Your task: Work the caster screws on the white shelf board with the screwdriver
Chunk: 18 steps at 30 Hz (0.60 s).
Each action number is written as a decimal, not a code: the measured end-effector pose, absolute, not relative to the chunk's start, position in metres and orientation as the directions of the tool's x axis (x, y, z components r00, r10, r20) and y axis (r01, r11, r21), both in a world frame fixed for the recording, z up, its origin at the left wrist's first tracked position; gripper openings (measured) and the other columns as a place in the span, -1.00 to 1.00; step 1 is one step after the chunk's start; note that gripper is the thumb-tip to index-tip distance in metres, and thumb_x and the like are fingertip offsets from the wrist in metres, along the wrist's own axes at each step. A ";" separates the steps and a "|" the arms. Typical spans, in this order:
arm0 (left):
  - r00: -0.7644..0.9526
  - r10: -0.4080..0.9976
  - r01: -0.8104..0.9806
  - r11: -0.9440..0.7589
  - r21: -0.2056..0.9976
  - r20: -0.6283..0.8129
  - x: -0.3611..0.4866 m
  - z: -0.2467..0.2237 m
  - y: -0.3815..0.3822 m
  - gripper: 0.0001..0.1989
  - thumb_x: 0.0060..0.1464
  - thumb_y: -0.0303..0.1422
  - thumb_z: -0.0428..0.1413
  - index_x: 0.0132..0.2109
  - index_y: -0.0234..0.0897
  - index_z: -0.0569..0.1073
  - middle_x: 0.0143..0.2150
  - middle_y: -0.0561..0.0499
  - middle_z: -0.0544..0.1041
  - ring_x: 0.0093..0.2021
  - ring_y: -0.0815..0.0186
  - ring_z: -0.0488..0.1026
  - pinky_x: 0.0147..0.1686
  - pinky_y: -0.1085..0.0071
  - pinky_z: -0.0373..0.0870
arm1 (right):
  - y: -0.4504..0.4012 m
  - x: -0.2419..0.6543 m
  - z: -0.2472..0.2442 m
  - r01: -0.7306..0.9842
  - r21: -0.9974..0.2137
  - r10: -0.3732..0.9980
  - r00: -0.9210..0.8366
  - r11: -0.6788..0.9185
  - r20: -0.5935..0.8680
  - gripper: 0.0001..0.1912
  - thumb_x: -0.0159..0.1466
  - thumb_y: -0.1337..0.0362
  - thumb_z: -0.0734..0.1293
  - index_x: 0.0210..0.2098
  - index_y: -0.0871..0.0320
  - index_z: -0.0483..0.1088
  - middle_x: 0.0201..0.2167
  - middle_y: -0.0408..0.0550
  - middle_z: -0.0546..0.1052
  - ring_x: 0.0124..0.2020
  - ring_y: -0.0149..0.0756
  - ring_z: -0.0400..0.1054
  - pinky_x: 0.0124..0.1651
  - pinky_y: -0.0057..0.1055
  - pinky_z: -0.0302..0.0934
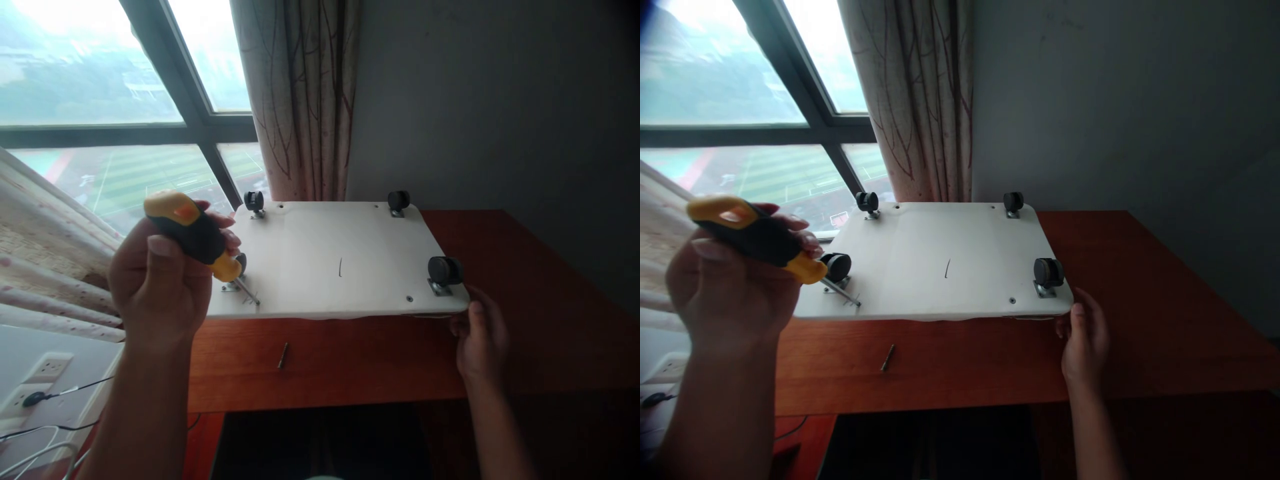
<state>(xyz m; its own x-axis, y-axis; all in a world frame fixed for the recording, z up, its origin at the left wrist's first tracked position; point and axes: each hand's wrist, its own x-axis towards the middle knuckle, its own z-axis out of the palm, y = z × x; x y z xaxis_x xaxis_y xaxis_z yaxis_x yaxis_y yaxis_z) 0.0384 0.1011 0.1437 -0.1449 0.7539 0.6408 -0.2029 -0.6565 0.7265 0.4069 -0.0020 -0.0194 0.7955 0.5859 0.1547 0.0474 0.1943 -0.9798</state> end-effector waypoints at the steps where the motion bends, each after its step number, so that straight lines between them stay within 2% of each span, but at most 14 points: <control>1: -0.127 0.738 -0.170 -0.675 0.718 0.663 0.037 0.143 0.101 -0.61 0.13 -0.08 0.28 -0.06 -0.30 0.64 -0.23 -0.06 0.61 -0.29 0.24 0.55 -0.37 0.33 0.56 | -0.006 0.405 -0.017 0.148 -0.963 0.509 0.825 0.226 0.246 -0.56 0.28 0.05 0.37 0.04 0.17 0.45 -0.51 -0.23 0.36 -0.58 -0.46 0.17 -0.53 -0.48 0.06; 3: -0.102 0.709 -0.112 -0.705 0.700 0.697 0.032 0.141 0.102 -0.61 0.13 -0.10 0.29 -0.03 -0.28 0.63 -0.25 -0.04 0.63 -0.31 0.24 0.57 -0.32 0.29 0.59 | -0.015 0.397 -0.010 0.346 -0.896 0.379 0.817 0.280 0.434 -0.62 0.32 0.12 0.34 0.06 0.19 0.44 -0.57 -0.26 0.31 -0.59 -0.44 0.15 -0.53 -0.48 0.07; 4: -0.095 0.693 -0.084 -0.721 0.687 0.715 0.029 0.141 0.102 -0.61 0.11 -0.12 0.31 -0.01 -0.27 0.63 -0.25 -0.03 0.63 -0.31 0.24 0.58 -0.30 0.28 0.61 | -0.021 0.390 -0.005 0.421 -0.857 0.372 0.776 0.296 0.510 -0.65 0.35 0.17 0.33 0.06 0.19 0.43 -0.57 -0.26 0.32 -0.59 -0.44 0.16 -0.52 -0.47 0.09; 5: -0.086 0.677 -0.056 -0.736 0.675 0.731 0.027 0.141 0.102 -0.61 0.07 -0.16 0.34 0.00 -0.24 0.63 -0.25 -0.01 0.64 -0.30 0.23 0.59 -0.29 0.26 0.63 | -0.025 0.381 0.002 0.478 -0.825 0.429 0.705 0.301 0.565 -0.67 0.36 0.20 0.32 0.07 0.19 0.43 -0.55 -0.24 0.35 -0.58 -0.44 0.20 -0.51 -0.47 0.12; 7: -0.070 0.645 -0.003 -0.763 0.646 0.761 0.025 0.141 0.101 -0.61 0.01 -0.22 0.39 0.00 -0.19 0.63 -0.24 0.02 0.65 -0.27 0.20 0.59 -0.28 0.22 0.65 | -0.032 0.354 0.015 0.580 -0.753 0.659 0.439 0.311 0.611 -0.71 0.37 0.28 0.31 0.07 0.14 0.43 -0.46 -0.18 0.43 -0.52 -0.42 0.31 -0.46 -0.48 0.21; 8: -0.069 0.639 0.025 -0.767 0.641 0.767 0.024 0.141 0.099 -0.62 0.00 -0.24 0.39 -0.01 -0.16 0.64 -0.22 0.03 0.65 -0.25 0.19 0.59 -0.25 0.18 0.66 | -0.032 0.338 0.022 0.623 -0.697 0.790 0.200 0.354 0.580 -0.71 0.37 0.32 0.31 0.07 0.11 0.42 -0.41 -0.16 0.48 -0.45 -0.40 0.38 -0.37 -0.46 0.30; 9: -0.070 0.642 0.052 -0.762 0.645 0.764 0.025 0.142 0.098 -0.65 0.01 -0.24 0.38 -0.02 -0.12 0.64 -0.20 0.03 0.65 -0.24 0.17 0.59 -0.21 0.13 0.67 | -0.031 0.321 0.027 0.636 -0.650 0.849 -0.016 0.416 0.529 -0.71 0.37 0.35 0.30 0.08 0.08 0.42 -0.35 -0.13 0.52 -0.39 -0.39 0.42 -0.31 -0.45 0.33; 11: -0.084 0.674 0.081 -0.729 0.679 0.734 0.026 0.143 0.094 -0.71 0.09 -0.19 0.32 -0.02 -0.06 0.63 -0.16 0.01 0.64 -0.21 0.13 0.59 -0.11 0.00 0.66 | -0.025 0.286 0.033 0.630 -0.572 0.848 -0.336 0.526 0.410 -0.75 0.39 0.38 0.27 0.04 0.08 0.42 -0.21 -0.08 0.56 -0.24 -0.35 0.46 -0.17 -0.41 0.36; 13: -0.092 0.714 0.065 -0.691 0.720 0.694 0.026 0.145 0.091 -0.74 0.15 -0.18 0.27 -0.01 -0.02 0.62 -0.13 0.00 0.63 -0.19 0.12 0.59 0.00 -0.08 0.62 | -0.016 0.255 0.033 0.653 -0.447 0.791 -0.517 0.611 0.326 -0.76 0.39 0.43 0.24 -0.01 0.08 0.43 -0.12 -0.08 0.56 -0.16 -0.32 0.45 -0.19 -0.41 0.35; 15: -0.093 0.729 0.005 -0.681 0.732 0.679 0.025 0.147 0.091 -0.75 0.17 -0.22 0.26 -0.01 -0.09 0.62 -0.15 -0.02 0.62 -0.22 0.15 0.60 0.04 -0.06 0.61 | -0.007 0.231 0.030 0.631 -0.312 0.703 -0.659 0.710 0.267 -0.74 0.40 0.45 0.22 0.01 0.11 0.41 0.01 -0.03 0.53 -0.12 -0.29 0.42 -0.25 -0.40 0.34; 18: -0.111 0.732 -0.066 -0.680 0.730 0.672 0.021 0.152 0.092 -0.70 0.15 -0.24 0.28 0.00 -0.25 0.61 -0.16 -0.08 0.62 -0.23 0.14 0.62 -0.04 -0.02 0.65 | 0.003 0.209 0.023 0.557 -0.152 0.577 -0.779 0.817 0.246 -0.80 0.40 0.46 0.20 -0.08 0.20 0.42 -0.03 0.05 0.52 -0.18 -0.24 0.38 -0.37 -0.35 0.29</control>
